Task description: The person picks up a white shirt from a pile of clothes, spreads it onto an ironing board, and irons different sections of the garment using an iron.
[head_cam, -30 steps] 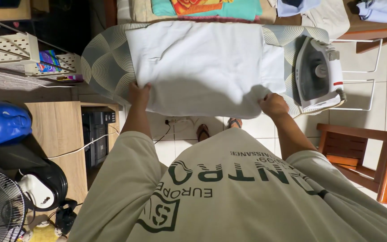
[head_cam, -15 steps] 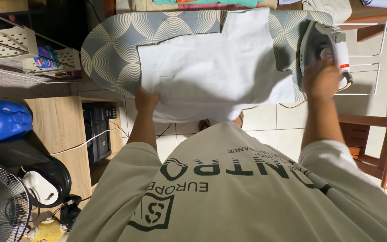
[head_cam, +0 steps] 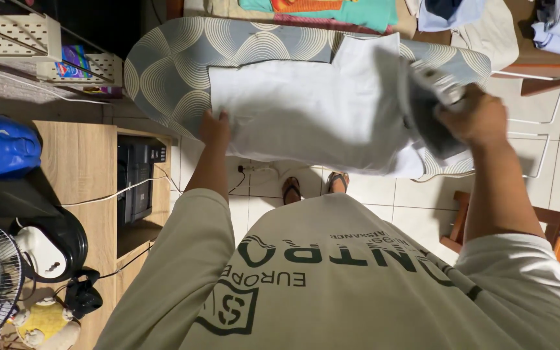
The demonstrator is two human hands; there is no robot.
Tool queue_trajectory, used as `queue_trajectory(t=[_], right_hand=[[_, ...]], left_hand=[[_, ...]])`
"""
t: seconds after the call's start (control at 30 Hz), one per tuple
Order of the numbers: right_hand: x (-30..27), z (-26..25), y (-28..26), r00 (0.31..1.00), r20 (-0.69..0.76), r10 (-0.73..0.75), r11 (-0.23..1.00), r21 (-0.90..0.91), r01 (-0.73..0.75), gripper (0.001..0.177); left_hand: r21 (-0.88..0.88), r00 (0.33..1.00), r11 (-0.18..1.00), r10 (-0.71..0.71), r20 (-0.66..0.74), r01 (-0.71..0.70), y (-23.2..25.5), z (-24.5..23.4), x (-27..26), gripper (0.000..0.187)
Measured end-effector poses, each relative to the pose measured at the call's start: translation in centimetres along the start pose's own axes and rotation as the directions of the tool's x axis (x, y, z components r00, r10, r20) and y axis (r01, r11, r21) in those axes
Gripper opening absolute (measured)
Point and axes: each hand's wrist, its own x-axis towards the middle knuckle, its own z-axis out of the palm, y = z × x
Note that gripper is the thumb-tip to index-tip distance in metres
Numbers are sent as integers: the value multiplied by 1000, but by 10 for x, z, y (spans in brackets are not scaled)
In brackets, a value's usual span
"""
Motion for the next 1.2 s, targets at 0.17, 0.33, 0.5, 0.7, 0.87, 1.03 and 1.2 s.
queue_trajectory(t=[0.17, 0.33, 0.5, 0.7, 0.87, 1.03, 1.2], right_hand=[[-17, 13, -114, 902, 366, -231, 947, -130, 295, 92], [3, 35, -155, 926, 316, -205, 949, -167, 267, 80], [34, 45, -218, 928, 341, -147, 971, -129, 202, 75], [57, 101, -369, 840, 173, -514, 855, 32, 517, 63], [61, 114, -365, 818, 180, -546, 836, 56, 546, 61], [40, 64, -215, 908, 254, -333, 940, 15, 341, 67], [31, 34, -160, 898, 438, -50, 929, -310, 203, 74]], left_hand=[[-50, 1000, 999, -7, 28, 8, 14, -6, 8, 53], [-320, 999, 947, -15, -39, 2, 16, -19, 12, 35], [-357, 999, 933, -21, 37, 33, 19, -25, 15, 30], [-293, 996, 956, 36, 77, -12, 7, -28, 19, 35], [-360, 989, 930, -24, 144, 75, 19, -42, 12, 26], [-302, 989, 948, -59, 135, 97, 37, -52, 6, 24], [-336, 991, 939, -32, 131, 74, 35, -46, 7, 25]])
